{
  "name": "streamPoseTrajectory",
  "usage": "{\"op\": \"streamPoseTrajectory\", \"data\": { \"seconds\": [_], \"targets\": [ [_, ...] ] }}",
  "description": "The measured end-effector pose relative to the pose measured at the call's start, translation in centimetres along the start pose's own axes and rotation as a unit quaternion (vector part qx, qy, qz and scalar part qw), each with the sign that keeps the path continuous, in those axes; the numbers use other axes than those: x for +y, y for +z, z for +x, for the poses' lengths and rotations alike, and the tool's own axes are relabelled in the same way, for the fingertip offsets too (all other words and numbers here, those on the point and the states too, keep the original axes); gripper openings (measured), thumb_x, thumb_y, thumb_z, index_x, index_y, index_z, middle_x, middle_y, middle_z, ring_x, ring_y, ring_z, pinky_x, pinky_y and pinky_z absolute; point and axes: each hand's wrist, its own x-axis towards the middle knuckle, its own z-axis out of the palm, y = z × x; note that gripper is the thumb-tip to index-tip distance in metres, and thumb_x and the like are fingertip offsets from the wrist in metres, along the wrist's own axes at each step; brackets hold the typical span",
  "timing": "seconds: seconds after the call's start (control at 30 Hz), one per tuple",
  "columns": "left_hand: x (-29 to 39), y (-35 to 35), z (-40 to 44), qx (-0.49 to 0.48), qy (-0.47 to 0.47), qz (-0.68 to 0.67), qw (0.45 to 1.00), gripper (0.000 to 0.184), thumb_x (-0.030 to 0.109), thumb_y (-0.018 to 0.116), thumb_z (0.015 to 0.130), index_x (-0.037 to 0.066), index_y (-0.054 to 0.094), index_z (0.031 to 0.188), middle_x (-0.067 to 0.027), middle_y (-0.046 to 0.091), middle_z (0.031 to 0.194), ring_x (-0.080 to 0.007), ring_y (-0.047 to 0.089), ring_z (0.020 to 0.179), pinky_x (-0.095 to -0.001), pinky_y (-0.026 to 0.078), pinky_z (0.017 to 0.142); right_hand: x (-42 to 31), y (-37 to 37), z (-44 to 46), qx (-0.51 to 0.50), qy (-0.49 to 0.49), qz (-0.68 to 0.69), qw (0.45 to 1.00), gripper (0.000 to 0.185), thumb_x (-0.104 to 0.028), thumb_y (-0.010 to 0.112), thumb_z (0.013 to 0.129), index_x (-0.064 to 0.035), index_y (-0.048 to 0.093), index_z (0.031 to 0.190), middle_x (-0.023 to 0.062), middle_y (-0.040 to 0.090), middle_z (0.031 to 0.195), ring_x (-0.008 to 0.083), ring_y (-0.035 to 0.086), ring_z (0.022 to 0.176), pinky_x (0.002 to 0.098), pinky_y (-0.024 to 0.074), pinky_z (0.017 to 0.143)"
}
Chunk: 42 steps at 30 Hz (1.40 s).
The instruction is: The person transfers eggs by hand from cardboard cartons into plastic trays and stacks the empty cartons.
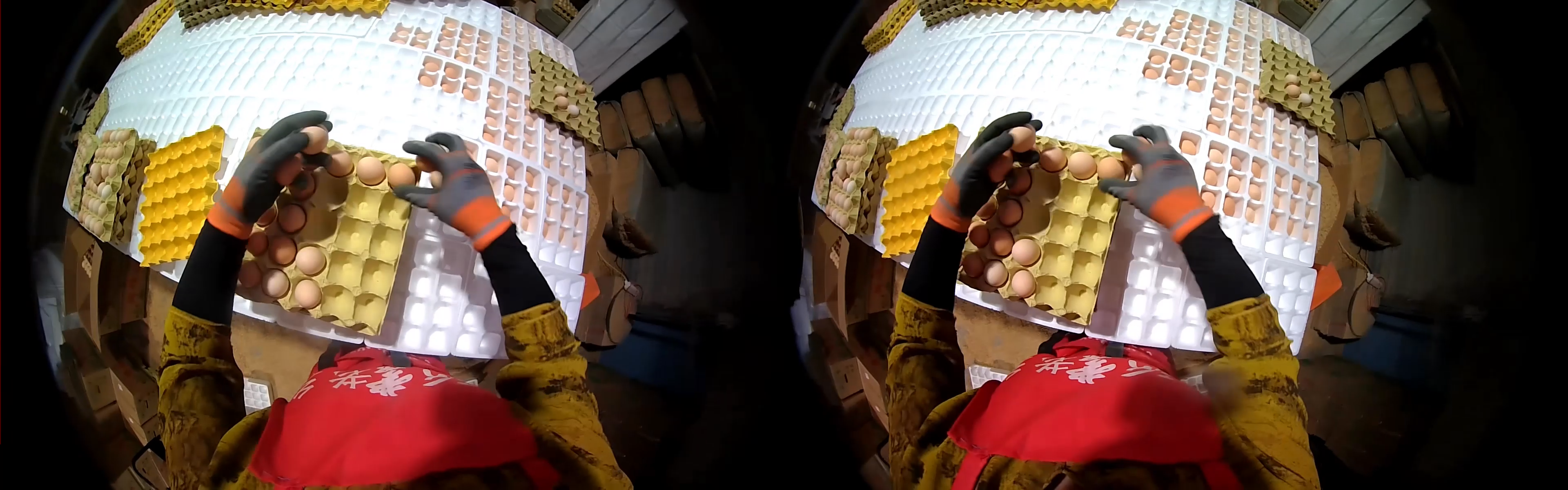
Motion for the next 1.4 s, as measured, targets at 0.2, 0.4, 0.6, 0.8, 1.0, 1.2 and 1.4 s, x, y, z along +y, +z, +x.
{"op": "streamPoseTrajectory", "data": {
  "seconds": [0.2, 0.4, 0.6, 0.8, 1.0, 1.2, 1.4],
  "targets": [
    [-1.4, 6.5, 3.9, -0.064, 0.082, 0.701, 0.705, 0.043, 0.017, 0.084, 0.065, 0.014, 0.07, 0.106, -0.0171, 0.059, 0.122, -0.0376, 0.062, 0.103, -0.0448, 0.054, 0.087, -0.3, 0.4, -0.2, 0.006, 0.047, -0.002, 0.999, 0.052, -0.041, 0.082, 0.076, -0.0127, 0.071, 0.118, 0.0129, 0.059, 0.123, 0.0297, 0.065, 0.104, 0.0415, 0.0547, 0.088],
    [-0.1, 5.7, 2.1, -0.004, 0.178, 0.582, 0.794, 0.038, 0.008, 0.082, 0.069, 0.01, 0.069, 0.105, -0.0144, 0.062, 0.117, -0.0342, 0.065, 0.099, -0.0407, 0.053, 0.082, 8.7, -2.5, -15.1, 0.182, 0.11, 0.203, 0.956, 0.047, -0.02, 0.087, 0.077, -0.0063, 0.069, 0.117, 0.0119, 0.063, 0.115, 0.027, 0.062, 0.11, 0.0378, 0.0528, 0.094],
    [-1.4, 20.5, 0.4, -0.015, 0.243, 0.501, 0.83, 0.04, 0.008, 0.084, 0.072, 0.008, 0.072, 0.11, -0.0143, 0.063, 0.122, -0.0291, 0.069, 0.104, -0.0392, 0.056, 0.086, 20.7, -7.6, -28.8, 0.217, 0.309, 0.06, 0.924, 0.042, -0.021, 0.087, 0.078, -0.0069, 0.069, 0.114, 0.0139, 0.058, 0.124, 0.0303, 0.062, 0.11, 0.0405, 0.0546, 0.091],
    [-12.8, 39.2, 5.5, -0.048, 0.169, 0.509, 0.843, 0.032, 0.023, 0.081, 0.076, 0.017, 0.07, 0.105, -0.0126, 0.062, 0.118, -0.0311, 0.065, 0.103, -0.0412, 0.056, 0.08, 24.8, -6.1, -27.0, 0.155, 0.291, -0.156, 0.931, 0.051, -0.035, 0.085, 0.074, -0.0181, 0.07, 0.119, 0.0133, 0.057, 0.131, 0.0321, 0.064, 0.11, 0.0417, 0.0552, 0.088],
    [-15.7, 41.1, 5.5, -0.046, 0.083, 0.609, 0.788, 0.032, 0.022, 0.07, 0.089, 0.02, 0.07, 0.12, -0.0135, 0.062, 0.123, -0.0326, 0.065, 0.099, -0.0423, 0.057, 0.077, 28.5, -7.4, -28.3, 0.142, 0.367, 0.359, 0.846, 0.038, -0.02, 0.072, 0.093, -0.0154, 0.068, 0.13, 0.0088, 0.069, 0.112, 0.0153, 0.068, 0.087, 0.0291, 0.0568, 0.074],
    [-13.3, 37.9, 4.7, 0.036, 0.051, 0.429, 0.901, 0.044, 0.009, 0.069, 0.09, 0.013, 0.064, 0.134, -0.0086, 0.064, 0.116, -0.0183, 0.058, 0.073, -0.0288, 0.052, 0.072, 32.9, -8.7, -29.8, 0.346, 0.216, 0.355, 0.841, 0.039, -0.014, 0.058, 0.101, -0.0037, 0.057, 0.139, 0.0109, 0.067, 0.116, 0.018, 0.066, 0.103, 0.0318, 0.0541, 0.089],
    [-23.6, 34.9, 5.6, 0.091, 0.224, 0.489, 0.838, 0.044, 0.001, 0.054, 0.089, 0.011, 0.063, 0.131, -0.013, 0.063, 0.136, -0.0331, 0.054, 0.131, -0.0551, 0.021, 0.12, 33.7, -5.5, -29.4, 0.226, 0.171, -0.304, 0.91, 0.046, -0.02, 0.052, 0.1, -0.01, 0.054, 0.144, 0.0127, 0.056, 0.145, 0.0381, 0.046, 0.136, 0.0491, 0.0311, 0.116]
  ]
}}
